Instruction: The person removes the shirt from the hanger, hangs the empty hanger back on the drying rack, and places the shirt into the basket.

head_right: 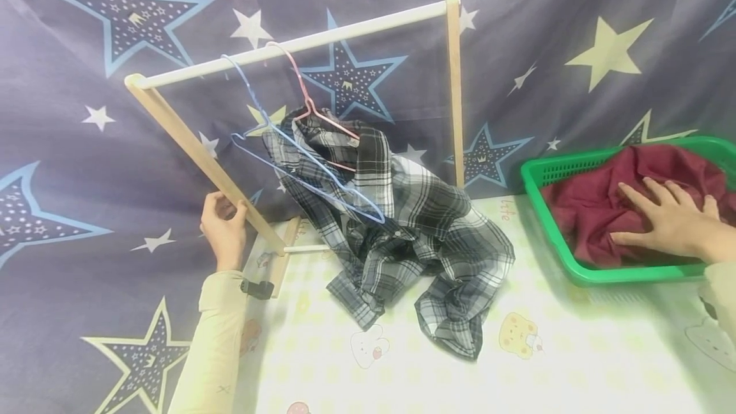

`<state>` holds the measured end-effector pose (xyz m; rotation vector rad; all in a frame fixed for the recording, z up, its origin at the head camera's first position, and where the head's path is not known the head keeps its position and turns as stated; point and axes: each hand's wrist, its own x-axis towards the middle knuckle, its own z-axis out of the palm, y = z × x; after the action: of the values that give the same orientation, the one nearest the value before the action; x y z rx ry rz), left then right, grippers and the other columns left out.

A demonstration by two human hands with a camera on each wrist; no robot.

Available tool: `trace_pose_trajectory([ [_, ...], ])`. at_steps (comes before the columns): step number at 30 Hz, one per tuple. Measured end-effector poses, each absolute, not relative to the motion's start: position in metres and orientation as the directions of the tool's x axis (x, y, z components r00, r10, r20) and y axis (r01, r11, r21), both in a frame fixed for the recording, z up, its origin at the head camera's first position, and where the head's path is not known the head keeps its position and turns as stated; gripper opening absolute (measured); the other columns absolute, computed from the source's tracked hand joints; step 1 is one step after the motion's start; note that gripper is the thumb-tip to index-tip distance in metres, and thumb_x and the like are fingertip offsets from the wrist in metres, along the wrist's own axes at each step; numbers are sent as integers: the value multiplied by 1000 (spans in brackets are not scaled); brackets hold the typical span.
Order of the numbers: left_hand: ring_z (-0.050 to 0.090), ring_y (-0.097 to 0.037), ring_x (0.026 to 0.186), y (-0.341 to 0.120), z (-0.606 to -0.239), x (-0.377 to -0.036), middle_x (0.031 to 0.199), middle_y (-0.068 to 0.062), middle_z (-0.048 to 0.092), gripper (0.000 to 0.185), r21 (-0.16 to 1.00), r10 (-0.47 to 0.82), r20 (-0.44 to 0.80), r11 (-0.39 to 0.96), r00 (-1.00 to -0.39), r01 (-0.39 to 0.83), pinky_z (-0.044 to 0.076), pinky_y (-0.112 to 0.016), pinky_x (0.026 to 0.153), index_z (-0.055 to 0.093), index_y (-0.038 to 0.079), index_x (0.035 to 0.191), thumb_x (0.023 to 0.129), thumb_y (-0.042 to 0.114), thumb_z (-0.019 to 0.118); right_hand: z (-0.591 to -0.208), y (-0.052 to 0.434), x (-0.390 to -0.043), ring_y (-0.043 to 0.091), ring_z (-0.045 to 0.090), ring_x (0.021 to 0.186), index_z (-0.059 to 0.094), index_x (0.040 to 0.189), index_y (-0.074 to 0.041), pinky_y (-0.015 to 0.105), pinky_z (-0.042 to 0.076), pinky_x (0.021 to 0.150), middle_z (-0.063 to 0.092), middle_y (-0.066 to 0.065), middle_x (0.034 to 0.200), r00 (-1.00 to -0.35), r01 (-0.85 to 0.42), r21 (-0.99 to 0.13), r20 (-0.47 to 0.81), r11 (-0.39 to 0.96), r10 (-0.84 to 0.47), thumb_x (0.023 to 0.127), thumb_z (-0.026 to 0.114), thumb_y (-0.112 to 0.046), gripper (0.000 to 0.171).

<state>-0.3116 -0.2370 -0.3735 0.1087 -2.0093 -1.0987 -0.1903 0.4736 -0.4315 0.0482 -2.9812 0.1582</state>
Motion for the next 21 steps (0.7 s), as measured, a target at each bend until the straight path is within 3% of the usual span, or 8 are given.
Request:
trace_pose_trajectory([
  [7, 70, -30, 95, -238, -371, -310, 104, -16, 72, 22, 737, -436, 620, 609, -652, 293, 52, -43, 91, 67, 4, 109, 87, 6, 69, -401, 464, -199, 64, 25, 124, 2, 160, -17, 74, 22, 104, 27, 46, 141, -956, -189, -114, 248, 975, -157, 79, 73, -61, 117],
  [10, 70, -30, 94, -238, -371, -309, 103, -16, 73, 22, 733, -432, 620, 617, -655, 287, 44, -41, 101, 67, 5, 109, 88, 6, 69, -384, 454, -201, 65, 29, 122, 5, 160, -19, 77, 26, 98, 29, 44, 141, -954, -204, -97, 243, 974, -176, 70, 84, -50, 124],
  [14, 70, -31, 93, -237, -372, -308, 102, -15, 73, 21, 730, -429, 621, 622, -656, 284, 34, -43, 107, 67, 4, 109, 88, 6, 69, -360, 433, -202, 65, 36, 115, 16, 158, -11, 79, 36, 84, 32, 41, 139, -940, -257, -88, 255, 962, -228, 64, 90, -37, 123],
  [17, 70, -30, 93, -237, -372, -308, 103, -15, 73, 21, 730, -431, 622, 621, -654, 285, 43, -43, 103, 67, 4, 109, 88, 5, 69, -342, 412, -201, 61, 40, 113, 24, 155, -5, 75, 41, 77, 35, 38, 138, -906, -338, -97, 301, 936, -296, 65, 90, -30, 115],
  [21, 70, -30, 94, -236, -372, -308, 103, -15, 72, 21, 735, -433, 613, 620, -661, 276, 52, -44, 93, 66, 3, 109, 88, 4, 68, -321, 384, -200, 54, 42, 112, 30, 152, -1, 69, 41, 82, 40, 35, 137, -841, -454, -115, 382, 883, -383, 65, 91, -21, 108],
])
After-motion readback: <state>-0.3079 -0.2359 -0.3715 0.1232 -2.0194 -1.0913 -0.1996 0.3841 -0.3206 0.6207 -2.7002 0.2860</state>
